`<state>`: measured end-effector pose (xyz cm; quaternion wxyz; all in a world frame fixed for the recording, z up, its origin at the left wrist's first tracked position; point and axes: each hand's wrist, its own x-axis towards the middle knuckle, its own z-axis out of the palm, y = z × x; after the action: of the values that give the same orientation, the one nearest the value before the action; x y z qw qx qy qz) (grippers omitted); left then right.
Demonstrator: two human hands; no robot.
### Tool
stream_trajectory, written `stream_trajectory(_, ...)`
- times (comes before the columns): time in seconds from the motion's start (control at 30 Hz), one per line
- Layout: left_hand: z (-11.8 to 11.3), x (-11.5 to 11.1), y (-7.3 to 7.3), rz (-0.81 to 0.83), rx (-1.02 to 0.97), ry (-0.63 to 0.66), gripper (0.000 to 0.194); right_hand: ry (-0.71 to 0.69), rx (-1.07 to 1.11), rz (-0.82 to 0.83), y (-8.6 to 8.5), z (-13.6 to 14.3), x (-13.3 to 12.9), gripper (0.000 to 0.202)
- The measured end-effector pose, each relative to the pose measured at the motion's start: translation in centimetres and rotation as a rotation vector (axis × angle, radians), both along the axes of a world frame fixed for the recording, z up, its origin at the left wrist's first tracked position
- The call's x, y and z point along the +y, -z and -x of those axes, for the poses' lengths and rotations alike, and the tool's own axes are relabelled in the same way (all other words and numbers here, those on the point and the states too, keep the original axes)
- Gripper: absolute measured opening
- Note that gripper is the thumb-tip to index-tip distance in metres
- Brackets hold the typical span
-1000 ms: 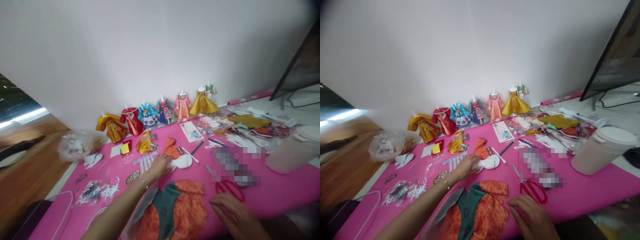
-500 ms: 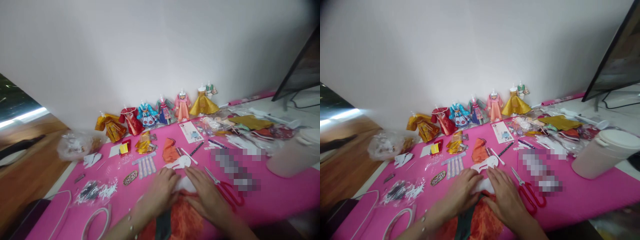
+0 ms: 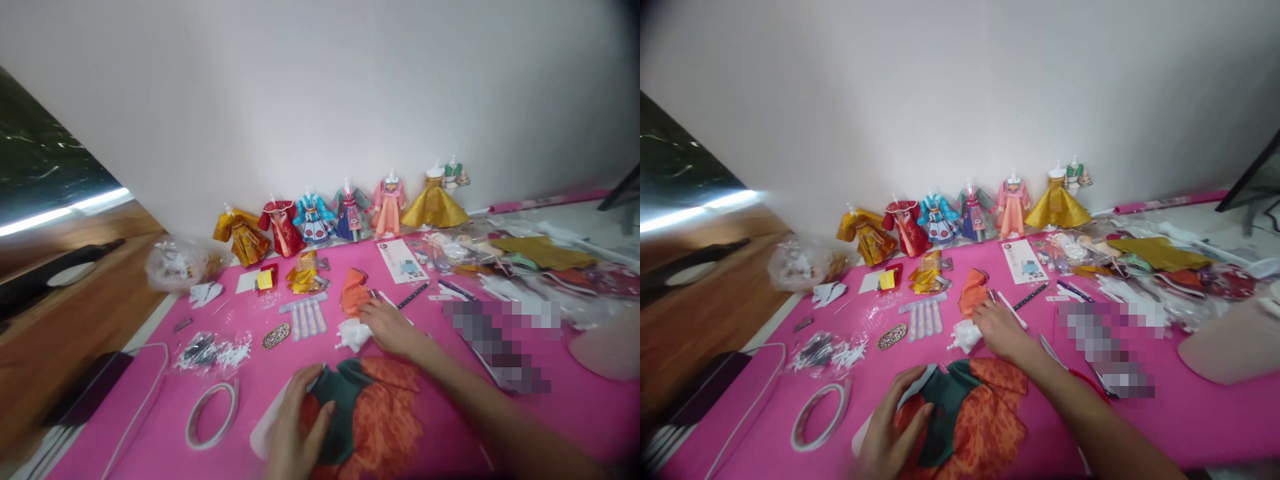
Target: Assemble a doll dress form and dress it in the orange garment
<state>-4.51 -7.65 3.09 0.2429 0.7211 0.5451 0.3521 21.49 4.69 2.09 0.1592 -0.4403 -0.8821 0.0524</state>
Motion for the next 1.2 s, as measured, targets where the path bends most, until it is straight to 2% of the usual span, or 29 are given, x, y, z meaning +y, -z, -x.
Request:
stream_trajectory(0.1, 0.7, -0.8, 0.5, 0.055, -0.1, -0.036, 0.032, -0.046, -0.008, 0.009, 0.8, 0.2, 0.9, 0.027)
stream_trajectory(0.2, 1.2, -0.9, 0.9, 0.128, -0.231, -0.065, 0.029, -0.058, 0.02, 0.024, 0.8, -0.1, 1.0, 0.025)
stream_trajectory(0.33, 1.3, -0.5, 0.9, 0.267, -0.447, -0.104, 0.029, -0.048, 0.117, 0.058, -0.9, 0.0, 0.0, 0.027)
stream_trajectory(0.43, 0.6, 0.2, 0.0, 0.315, -0.579, -0.139, 0.03, 0.003, 0.226, 0.11, -3.0, 0.8, -2.3, 0.03)
stream_trajectory(0.5, -0.2, 0.6, -1.1, 0.35, -0.673, -0.129, 0.029, 0.036, 0.341, 0.23, -4.2, 1.4, -4.3, 0.017)
stream_trajectory(0.53, -0.7, 0.8, -1.6, 0.375, -0.735, -0.112, 0.03, 0.036, 0.512, 0.427, -4.6, 1.6, -5.4, 0.014)
stream_trajectory(0.63, -2.2, 1.0, -3.2, 0.421, -0.874, 0.008, 0.042, -0.061, 0.974, 0.915, -4.9, 2.1, -8.2, 0.033)
stream_trajectory(0.7, -3.0, 0.9, -4.1, 0.431, -0.878, 0.101, 0.053, -0.115, 1.142, 1.077, -4.5, 2.2, -9.5, 0.041)
stream_trajectory(0.87, -4.5, 0.9, -5.3, 0.441, -0.87, 0.12, 0.067, -0.051, 1.226, 1.126, -3.6, 3.0, -11.0, 0.048)
stream_trajectory(0.97, -4.8, 0.8, -5.5, 0.455, -0.844, 0.113, 0.058, -0.009, 1.225, 1.118, -3.4, 3.5, -11.4, 0.049)
stream_trajectory(1.07, -4.2, 0.4, -5.0, 0.298, -0.736, 0.058, 0.046, 0.072, 1.297, 1.051, -3.0, 3.8, -11.4, 0.044)
stream_trajectory(1.13, -3.4, 0.1, -4.3, 0.029, -0.604, 0.028, 0.041, 0.207, 1.379, 0.93, -2.6, 3.6, -11.3, 0.038)
stream_trajectory(1.2, -2.5, -0.3, -3.5, -0.284, -0.412, 0.06, 0.047, 0.337, 1.466, 0.833, -2.0, 3.5, -11.3, 0.035)
